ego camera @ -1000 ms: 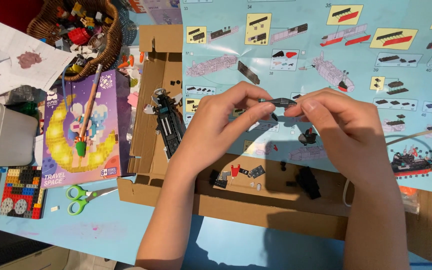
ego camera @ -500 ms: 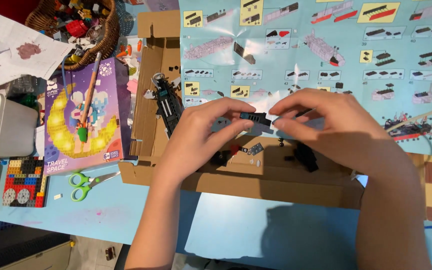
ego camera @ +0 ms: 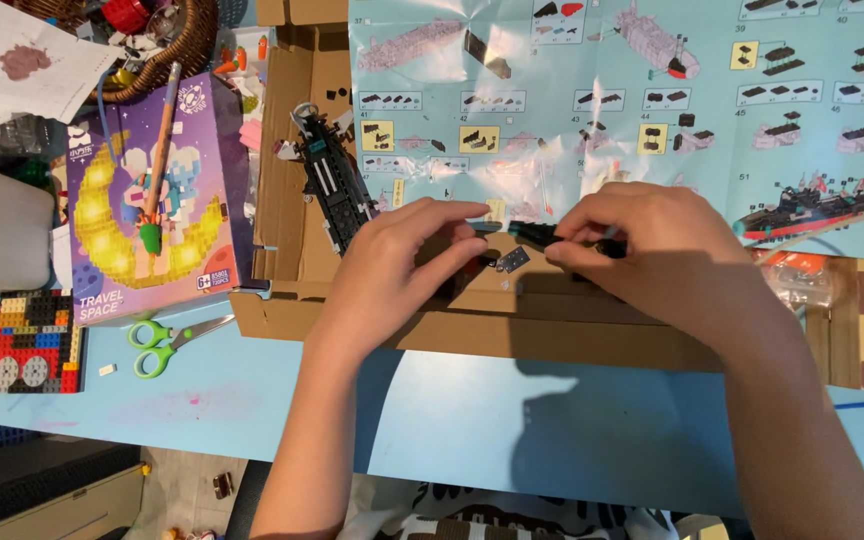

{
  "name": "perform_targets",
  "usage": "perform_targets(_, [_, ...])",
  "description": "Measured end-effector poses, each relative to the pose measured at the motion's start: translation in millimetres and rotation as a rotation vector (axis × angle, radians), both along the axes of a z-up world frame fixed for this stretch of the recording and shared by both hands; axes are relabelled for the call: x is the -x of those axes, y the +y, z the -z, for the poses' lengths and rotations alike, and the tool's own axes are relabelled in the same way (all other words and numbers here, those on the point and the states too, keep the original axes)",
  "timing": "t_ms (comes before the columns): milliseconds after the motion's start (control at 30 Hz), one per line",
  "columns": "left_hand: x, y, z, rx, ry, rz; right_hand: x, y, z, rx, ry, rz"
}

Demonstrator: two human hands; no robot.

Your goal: Assembling a plastic model ship using interlocking building blocks while following printed instructions.

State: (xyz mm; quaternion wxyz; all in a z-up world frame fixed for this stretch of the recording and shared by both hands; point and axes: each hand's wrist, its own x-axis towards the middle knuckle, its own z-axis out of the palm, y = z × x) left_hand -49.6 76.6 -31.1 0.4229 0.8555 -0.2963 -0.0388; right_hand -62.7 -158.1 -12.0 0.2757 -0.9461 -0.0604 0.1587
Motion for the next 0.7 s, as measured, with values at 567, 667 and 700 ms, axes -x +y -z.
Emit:
perform_targets(567, [12,47,-14,-0.110,-0.109,-0.191,2,16,-8,0.542,0.564,-0.090])
perform_targets(667, [12,55,-16,-0.138,-0.101,-0.236,1,21,-13,0.569,0.587,-0.014])
perform_targets(700, [12,56,-15,-0.137,-0.100,-0.237,-1,23,-12,0.570,0.588,-0.014])
